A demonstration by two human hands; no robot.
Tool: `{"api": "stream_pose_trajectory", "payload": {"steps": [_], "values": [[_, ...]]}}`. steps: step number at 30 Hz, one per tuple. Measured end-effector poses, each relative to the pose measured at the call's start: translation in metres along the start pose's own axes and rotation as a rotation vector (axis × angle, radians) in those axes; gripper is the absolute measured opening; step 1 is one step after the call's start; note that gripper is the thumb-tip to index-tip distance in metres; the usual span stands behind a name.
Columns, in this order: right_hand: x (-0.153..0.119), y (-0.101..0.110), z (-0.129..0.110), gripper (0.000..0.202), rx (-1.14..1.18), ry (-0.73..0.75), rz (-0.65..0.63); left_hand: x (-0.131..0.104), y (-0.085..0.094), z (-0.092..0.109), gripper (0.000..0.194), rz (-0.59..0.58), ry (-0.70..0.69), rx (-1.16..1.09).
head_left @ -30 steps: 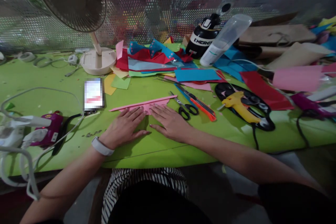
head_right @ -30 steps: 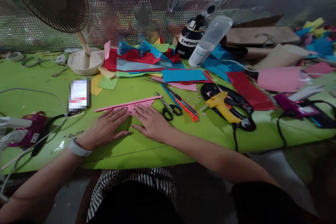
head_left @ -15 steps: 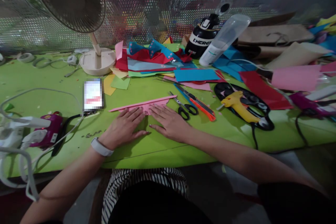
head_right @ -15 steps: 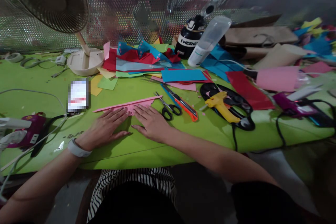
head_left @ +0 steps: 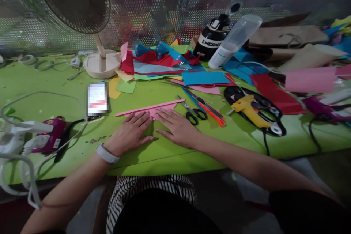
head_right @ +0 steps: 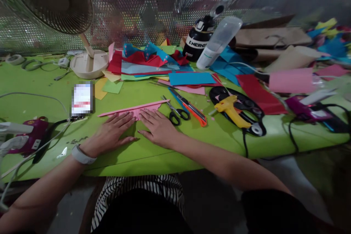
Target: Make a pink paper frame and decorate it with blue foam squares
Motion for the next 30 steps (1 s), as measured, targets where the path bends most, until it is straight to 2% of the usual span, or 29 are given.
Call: {"api": "stream_pose_trajectory", "payload": {"steps": [17, 30], "values": [[-0.0005, -0.0001, 0.0, 0.064, 0.034, -0.008, 0.024, -0.0003, 0.0005, -0.0001, 0.075, 0.023, -0.005, -0.008], [-0.0003, 0.0004, 0.0, 0.064, 0.033, -0.01, 0.01, -0.0006, 0.0023, 0.0031, 0.079, -0.003, 0.027, 0.002]]}}
Point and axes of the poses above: each hand's wrist, its own x-axis towards the middle knuckle, its own y-axis out of the back of the hand, z = x × y, the point moved 5 cm from there along x, towards the middle knuckle, and after that the axes turned 3 degrees about x, right-handed, at the moved point
